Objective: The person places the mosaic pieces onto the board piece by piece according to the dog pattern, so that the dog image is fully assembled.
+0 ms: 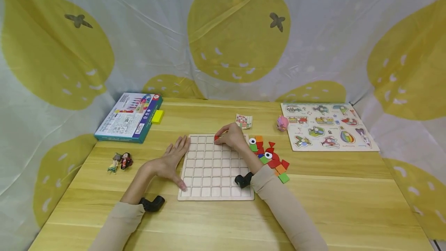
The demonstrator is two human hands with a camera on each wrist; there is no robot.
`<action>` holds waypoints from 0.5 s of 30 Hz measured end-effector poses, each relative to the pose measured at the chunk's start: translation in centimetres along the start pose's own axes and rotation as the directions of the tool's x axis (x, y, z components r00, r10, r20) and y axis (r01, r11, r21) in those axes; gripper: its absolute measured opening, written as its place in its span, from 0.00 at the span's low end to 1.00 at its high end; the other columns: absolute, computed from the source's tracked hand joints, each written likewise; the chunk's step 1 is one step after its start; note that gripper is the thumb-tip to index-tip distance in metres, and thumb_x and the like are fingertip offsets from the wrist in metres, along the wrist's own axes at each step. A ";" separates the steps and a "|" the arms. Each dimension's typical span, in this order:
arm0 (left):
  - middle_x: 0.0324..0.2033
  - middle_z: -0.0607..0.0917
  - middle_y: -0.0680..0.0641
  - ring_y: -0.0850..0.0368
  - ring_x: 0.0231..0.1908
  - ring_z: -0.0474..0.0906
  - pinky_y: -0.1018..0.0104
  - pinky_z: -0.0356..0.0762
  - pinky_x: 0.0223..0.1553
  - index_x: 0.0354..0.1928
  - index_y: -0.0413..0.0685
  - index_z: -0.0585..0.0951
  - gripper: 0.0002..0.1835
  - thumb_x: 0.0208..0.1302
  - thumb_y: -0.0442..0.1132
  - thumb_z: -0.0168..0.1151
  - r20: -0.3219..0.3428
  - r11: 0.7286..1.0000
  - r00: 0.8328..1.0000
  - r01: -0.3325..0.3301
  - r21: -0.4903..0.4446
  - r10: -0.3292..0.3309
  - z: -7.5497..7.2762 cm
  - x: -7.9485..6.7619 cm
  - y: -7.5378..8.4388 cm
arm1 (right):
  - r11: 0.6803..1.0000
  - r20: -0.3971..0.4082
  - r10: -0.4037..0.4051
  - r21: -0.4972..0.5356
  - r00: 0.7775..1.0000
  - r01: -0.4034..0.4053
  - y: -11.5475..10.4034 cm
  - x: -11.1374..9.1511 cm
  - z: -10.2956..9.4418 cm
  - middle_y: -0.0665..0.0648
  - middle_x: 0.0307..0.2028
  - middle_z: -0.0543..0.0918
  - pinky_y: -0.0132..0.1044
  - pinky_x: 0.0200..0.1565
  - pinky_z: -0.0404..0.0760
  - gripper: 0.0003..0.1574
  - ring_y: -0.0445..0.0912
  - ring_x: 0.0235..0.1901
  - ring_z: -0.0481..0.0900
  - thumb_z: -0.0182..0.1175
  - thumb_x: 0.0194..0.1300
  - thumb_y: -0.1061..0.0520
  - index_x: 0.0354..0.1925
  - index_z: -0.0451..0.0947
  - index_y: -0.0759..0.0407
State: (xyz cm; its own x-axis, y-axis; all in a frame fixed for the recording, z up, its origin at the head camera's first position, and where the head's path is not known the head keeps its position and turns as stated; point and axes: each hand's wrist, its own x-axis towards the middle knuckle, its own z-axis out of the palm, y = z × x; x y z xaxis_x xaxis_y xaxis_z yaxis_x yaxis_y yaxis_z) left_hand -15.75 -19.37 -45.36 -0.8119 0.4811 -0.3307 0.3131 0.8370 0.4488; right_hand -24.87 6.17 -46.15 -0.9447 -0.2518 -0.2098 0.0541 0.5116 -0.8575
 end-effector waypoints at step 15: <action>0.74 0.25 0.37 0.40 0.75 0.20 0.39 0.25 0.74 0.74 0.41 0.29 0.85 0.25 0.66 0.79 0.002 1.000 1.000 -0.004 -0.001 0.004 0.0 0.1 -0.1 | 0.999 0.064 -0.039 0.014 0.997 0.038 0.4 0.1 -0.5 0.54 0.15 0.76 0.31 0.21 0.57 0.14 0.40 0.16 0.57 0.76 0.48 0.57 0.38 0.89 0.52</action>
State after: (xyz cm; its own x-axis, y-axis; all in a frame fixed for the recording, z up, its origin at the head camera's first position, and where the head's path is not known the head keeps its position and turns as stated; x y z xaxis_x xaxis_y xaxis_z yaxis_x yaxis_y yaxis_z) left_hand -15.85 -19.44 -45.40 -0.8099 0.4848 -0.3304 0.3160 0.8350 0.4506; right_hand -25.09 6.74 -46.27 -0.9235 -0.3237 -0.2060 0.0228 0.4898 -0.8716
